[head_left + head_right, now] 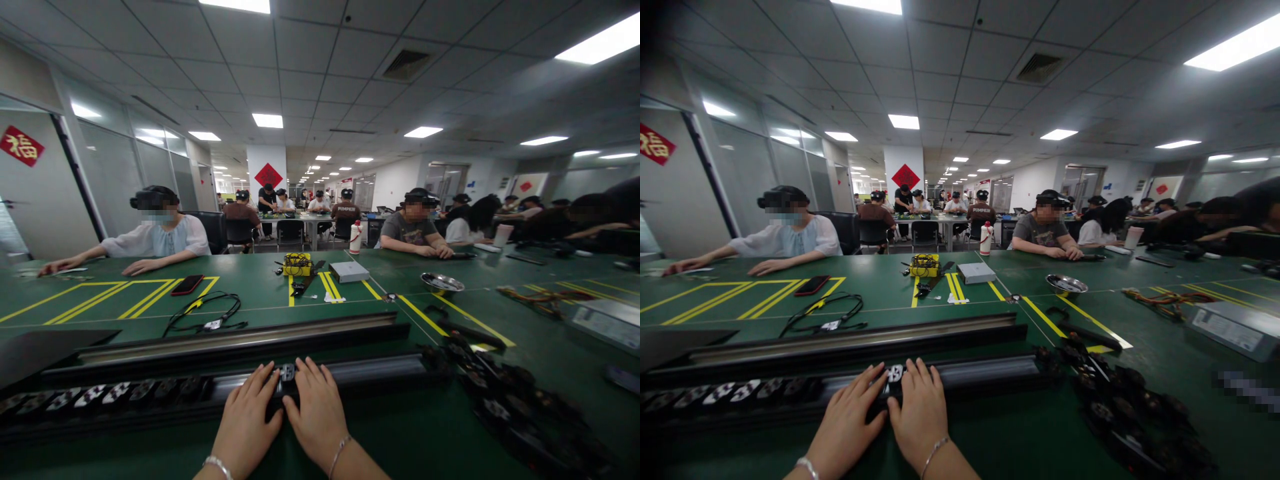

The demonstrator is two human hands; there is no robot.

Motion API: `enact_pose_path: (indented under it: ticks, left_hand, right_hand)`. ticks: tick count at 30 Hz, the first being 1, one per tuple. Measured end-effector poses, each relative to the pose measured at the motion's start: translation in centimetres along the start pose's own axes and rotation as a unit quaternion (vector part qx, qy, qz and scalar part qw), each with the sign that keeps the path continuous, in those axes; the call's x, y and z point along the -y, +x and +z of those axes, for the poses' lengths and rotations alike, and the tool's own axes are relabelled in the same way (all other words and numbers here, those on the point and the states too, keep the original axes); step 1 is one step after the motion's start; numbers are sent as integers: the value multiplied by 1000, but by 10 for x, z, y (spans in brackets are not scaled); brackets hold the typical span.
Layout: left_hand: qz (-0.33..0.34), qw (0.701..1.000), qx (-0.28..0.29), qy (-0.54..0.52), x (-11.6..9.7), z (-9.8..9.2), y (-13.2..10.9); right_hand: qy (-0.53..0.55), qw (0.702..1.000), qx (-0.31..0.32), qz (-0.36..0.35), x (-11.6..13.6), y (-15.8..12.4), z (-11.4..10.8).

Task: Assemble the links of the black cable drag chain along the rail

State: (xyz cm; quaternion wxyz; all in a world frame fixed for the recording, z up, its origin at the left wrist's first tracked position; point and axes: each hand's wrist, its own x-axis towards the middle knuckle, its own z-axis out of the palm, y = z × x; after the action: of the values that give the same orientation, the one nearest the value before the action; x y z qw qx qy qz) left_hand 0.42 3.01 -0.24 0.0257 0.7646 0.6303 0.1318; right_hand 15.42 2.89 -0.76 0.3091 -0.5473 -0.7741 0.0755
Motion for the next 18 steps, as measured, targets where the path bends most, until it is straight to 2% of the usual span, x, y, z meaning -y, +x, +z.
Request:
enact_pose_path:
  ticks: [7,18]
  left_hand:
    - [-8,1000,19,-11,-2,-6,-1]
    - [-11,1000,18,-1,-4,-8,-1]
  right_hand:
    - [-24,1000,9,-2,1,0,-3]
    - [-43,999,18,-1,3,0,-5]
